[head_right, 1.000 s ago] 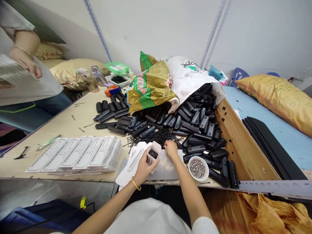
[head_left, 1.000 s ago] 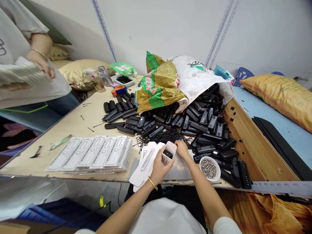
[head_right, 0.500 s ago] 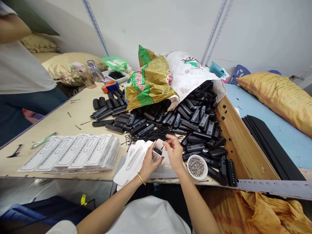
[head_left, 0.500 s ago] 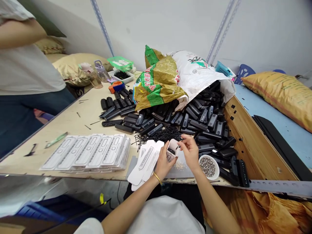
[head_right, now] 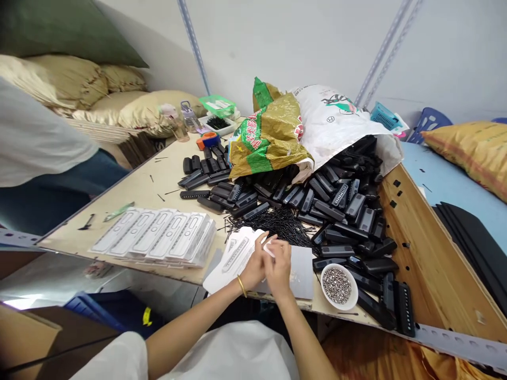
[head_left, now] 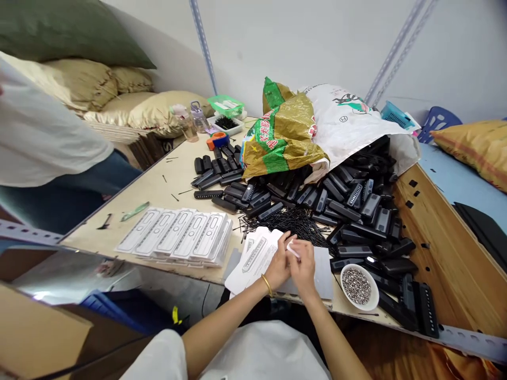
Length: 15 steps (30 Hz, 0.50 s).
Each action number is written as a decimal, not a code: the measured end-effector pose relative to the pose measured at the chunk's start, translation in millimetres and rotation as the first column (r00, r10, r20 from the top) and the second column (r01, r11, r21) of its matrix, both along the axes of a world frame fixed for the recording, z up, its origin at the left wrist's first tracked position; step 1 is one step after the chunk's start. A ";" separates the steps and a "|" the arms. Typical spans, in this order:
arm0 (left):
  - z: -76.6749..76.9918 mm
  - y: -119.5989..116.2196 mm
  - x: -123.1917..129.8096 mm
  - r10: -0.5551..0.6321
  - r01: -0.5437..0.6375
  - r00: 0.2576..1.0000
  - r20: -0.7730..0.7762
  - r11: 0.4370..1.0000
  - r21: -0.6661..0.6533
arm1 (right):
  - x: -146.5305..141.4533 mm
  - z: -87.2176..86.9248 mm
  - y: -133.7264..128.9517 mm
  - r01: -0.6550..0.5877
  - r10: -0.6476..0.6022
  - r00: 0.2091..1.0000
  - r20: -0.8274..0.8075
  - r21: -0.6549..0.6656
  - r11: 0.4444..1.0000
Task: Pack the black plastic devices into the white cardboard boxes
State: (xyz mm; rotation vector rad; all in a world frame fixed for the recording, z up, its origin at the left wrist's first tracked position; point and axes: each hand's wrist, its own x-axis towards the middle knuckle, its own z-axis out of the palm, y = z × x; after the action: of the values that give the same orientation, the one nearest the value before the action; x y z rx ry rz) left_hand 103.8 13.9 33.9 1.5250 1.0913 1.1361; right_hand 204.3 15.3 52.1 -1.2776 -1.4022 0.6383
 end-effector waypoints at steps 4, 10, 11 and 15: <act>0.6 0.6 2.2 0.016 -0.016 1.000 -0.018 1.000 -0.025 | -2.5 4.8 -7.8 -0.007 0.000 0.997 0.076 0.085 0.996; -3.6 -4.3 0.1 0.037 -0.037 0.999 -0.016 0.999 0.001 | -5.5 -9.7 -13.7 -0.005 -0.042 0.986 0.161 0.281 0.960; -5.1 -5.7 -0.1 0.031 -0.031 1.000 -0.004 0.999 0.015 | -7.3 -13.4 -17.8 -0.035 -0.030 0.981 0.193 0.323 0.946; 2.4 -5.9 2.3 0.044 -0.043 0.999 -0.030 0.999 0.022 | -7.0 -15.3 -28.5 -0.096 0.042 0.979 0.198 0.269 0.958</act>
State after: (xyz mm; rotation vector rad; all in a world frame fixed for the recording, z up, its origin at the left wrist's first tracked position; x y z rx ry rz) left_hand 106.2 8.0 36.3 1.5467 1.1413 1.1610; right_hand 197.3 -13.2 36.8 -1.0900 -1.6368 0.3547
